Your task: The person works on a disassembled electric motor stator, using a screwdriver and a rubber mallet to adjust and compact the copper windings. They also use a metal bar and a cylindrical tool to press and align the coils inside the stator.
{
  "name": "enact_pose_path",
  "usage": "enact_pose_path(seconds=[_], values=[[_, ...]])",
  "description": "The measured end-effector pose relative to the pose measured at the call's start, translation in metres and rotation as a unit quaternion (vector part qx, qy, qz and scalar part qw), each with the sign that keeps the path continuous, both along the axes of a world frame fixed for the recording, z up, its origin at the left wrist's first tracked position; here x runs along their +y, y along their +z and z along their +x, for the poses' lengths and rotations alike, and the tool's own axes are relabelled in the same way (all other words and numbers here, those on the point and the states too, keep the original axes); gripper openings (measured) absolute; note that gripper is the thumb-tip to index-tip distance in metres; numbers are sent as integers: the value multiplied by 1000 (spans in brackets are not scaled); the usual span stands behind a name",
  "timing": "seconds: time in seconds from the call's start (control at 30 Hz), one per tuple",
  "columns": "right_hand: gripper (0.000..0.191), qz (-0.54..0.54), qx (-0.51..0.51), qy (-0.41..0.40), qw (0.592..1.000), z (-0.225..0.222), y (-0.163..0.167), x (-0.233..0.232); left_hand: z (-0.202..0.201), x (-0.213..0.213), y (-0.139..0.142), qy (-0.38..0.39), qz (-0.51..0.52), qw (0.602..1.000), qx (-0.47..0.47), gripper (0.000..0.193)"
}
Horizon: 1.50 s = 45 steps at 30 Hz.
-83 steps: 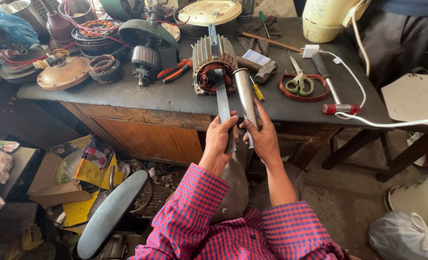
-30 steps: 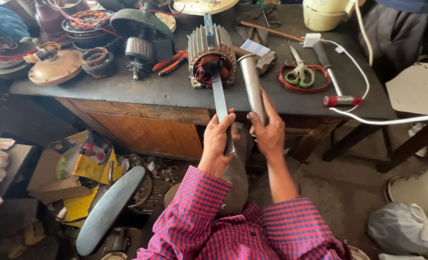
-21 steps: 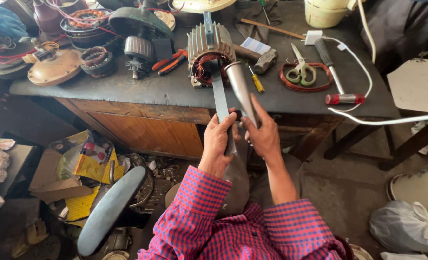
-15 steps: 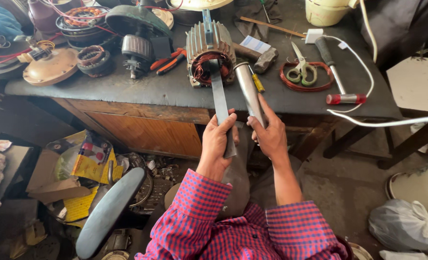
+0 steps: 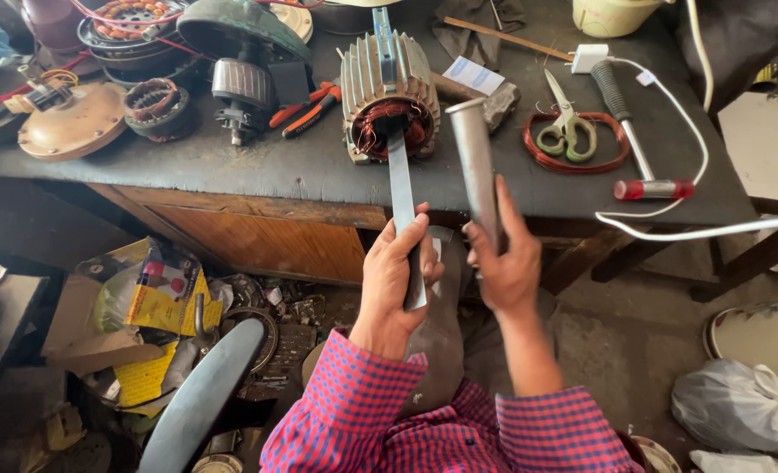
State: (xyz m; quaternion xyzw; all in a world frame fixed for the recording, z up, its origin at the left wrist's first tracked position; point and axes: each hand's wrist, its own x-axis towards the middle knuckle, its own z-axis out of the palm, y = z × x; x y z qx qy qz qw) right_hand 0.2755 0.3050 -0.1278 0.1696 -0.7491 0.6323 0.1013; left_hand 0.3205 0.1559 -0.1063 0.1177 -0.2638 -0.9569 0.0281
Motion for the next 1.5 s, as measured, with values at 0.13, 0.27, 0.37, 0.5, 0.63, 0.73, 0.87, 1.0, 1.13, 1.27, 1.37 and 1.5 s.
enact_pose_path(seconds=[0.13,0.27,0.37,0.5,0.63,0.73,0.87,1.0,1.13,1.27,1.37,1.5], values=[[65,56,-16,32,998,5,3,-10,5,-2,4,3,4,1000,9,22],[67,39,-40,9,998,3,8,-11,6,0,8,1,-3,1000,2,21],[67,67,-52,14,996,1,11,-3,7,-3,9,0,1,1000,-4,21],[64,38,-10,-5,999,1,10,-1,8,-6,9,-2,-6,1000,-3,21],[66,67,-8,22,997,3,5,-10,8,-3,7,-2,3,1000,9,21],[67,92,-42,37,994,3,6,-10,9,1,6,6,-5,1000,1,22],[68,70,-55,1,996,-4,9,-1,12,3,6,5,-1,1000,3,23],[67,68,-52,-5,996,-10,9,10,17,5,6,7,-4,1000,1,22],[68,63,-44,1,997,-12,6,12,17,7,8,16,-15,1000,-7,21],[70,64,-32,-31,997,-8,4,9,16,7,9,15,-17,1000,3,21],[63,35,-9,12,999,-7,0,-6,16,6,9,7,-25,1000,-8,22],[62,130,99,37,986,-9,4,-5,16,7,6,9,33,999,16,23]])
